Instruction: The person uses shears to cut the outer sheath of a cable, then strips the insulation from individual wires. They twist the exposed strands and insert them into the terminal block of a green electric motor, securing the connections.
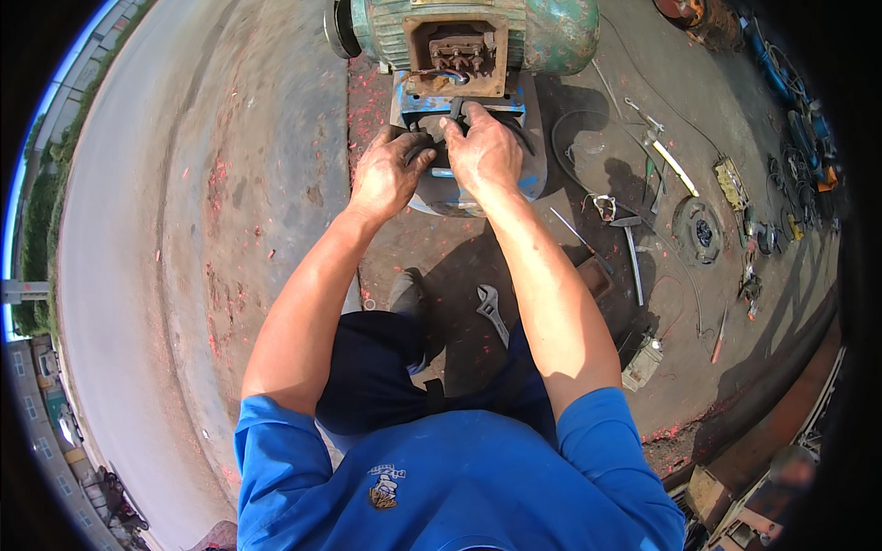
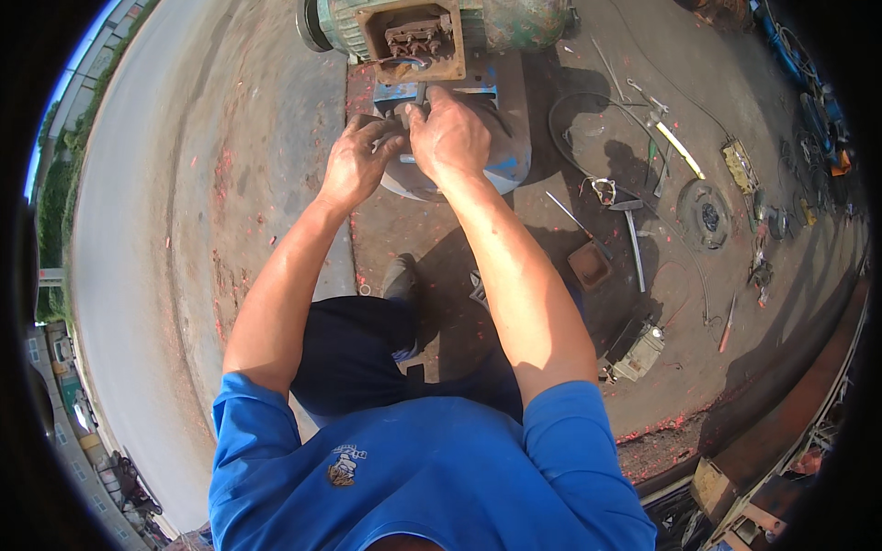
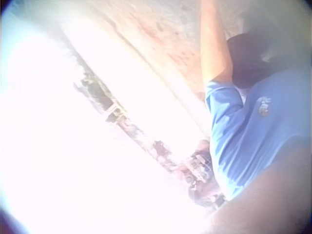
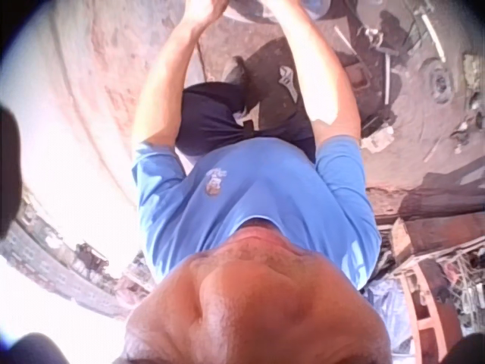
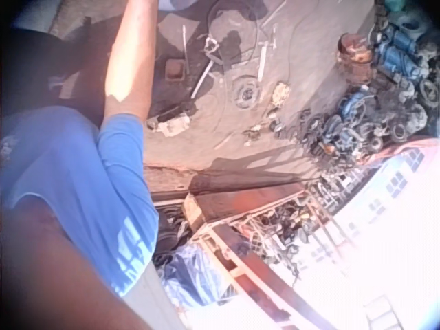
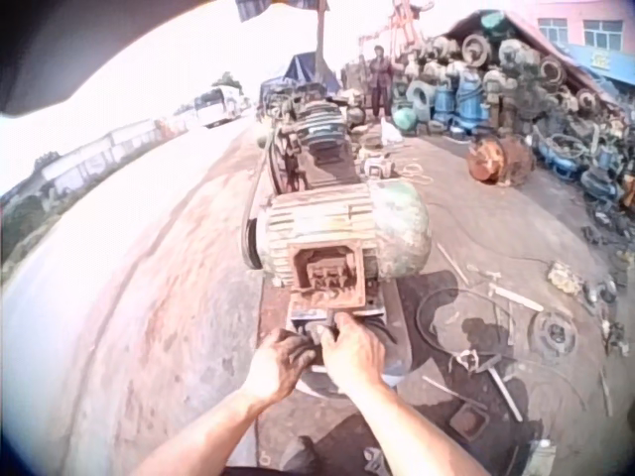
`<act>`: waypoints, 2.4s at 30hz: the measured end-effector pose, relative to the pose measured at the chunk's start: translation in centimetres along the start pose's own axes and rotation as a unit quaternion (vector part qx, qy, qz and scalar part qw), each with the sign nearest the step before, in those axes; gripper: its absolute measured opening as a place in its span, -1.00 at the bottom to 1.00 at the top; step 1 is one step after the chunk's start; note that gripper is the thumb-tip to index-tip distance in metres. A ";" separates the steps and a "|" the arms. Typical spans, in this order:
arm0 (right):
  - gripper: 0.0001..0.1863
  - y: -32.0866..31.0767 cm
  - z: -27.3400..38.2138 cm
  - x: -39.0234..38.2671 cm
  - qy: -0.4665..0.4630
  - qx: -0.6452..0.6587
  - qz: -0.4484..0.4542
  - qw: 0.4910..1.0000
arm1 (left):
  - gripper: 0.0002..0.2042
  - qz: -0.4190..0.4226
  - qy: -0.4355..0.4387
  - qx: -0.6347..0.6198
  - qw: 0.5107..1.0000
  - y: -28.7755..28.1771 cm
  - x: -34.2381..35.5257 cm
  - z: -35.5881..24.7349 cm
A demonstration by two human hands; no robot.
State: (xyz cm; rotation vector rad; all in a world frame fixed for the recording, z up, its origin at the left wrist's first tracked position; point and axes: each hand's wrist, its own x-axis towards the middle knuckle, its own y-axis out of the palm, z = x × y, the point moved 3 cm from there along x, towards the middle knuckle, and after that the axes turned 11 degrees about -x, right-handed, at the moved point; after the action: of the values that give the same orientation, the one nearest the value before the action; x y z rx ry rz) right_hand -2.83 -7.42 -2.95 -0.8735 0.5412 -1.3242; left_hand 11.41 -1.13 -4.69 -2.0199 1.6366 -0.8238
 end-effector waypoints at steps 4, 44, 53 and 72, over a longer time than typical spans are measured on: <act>-0.68 -0.1 0.1 0.2 0.004 0.008 0.017 1.000 | -0.69 -0.024 -0.020 -0.012 0.999 1.1 0.7 0.7; -0.60 0.9 -0.6 -1.0 -0.082 -0.106 -0.035 0.990 | -0.76 -0.181 -0.140 -0.182 0.956 0.2 -1.5 0.9; -0.72 1.9 -2.0 -1.4 -0.149 -0.055 -0.197 0.967 | -0.78 -0.046 0.178 -0.113 0.976 2.0 2.0 2.0; -0.65 0.2 -3.8 -2.6 -0.028 -0.173 -0.052 0.983 | -0.59 0.018 0.296 -0.236 0.925 -0.4 5.8 7.8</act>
State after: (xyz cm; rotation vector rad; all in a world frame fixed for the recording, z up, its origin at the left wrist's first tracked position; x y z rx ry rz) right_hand -6.17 -5.80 -5.73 -1.2352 0.7020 -1.3158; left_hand 17.73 -7.09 -9.06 -2.1627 2.3907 -1.2042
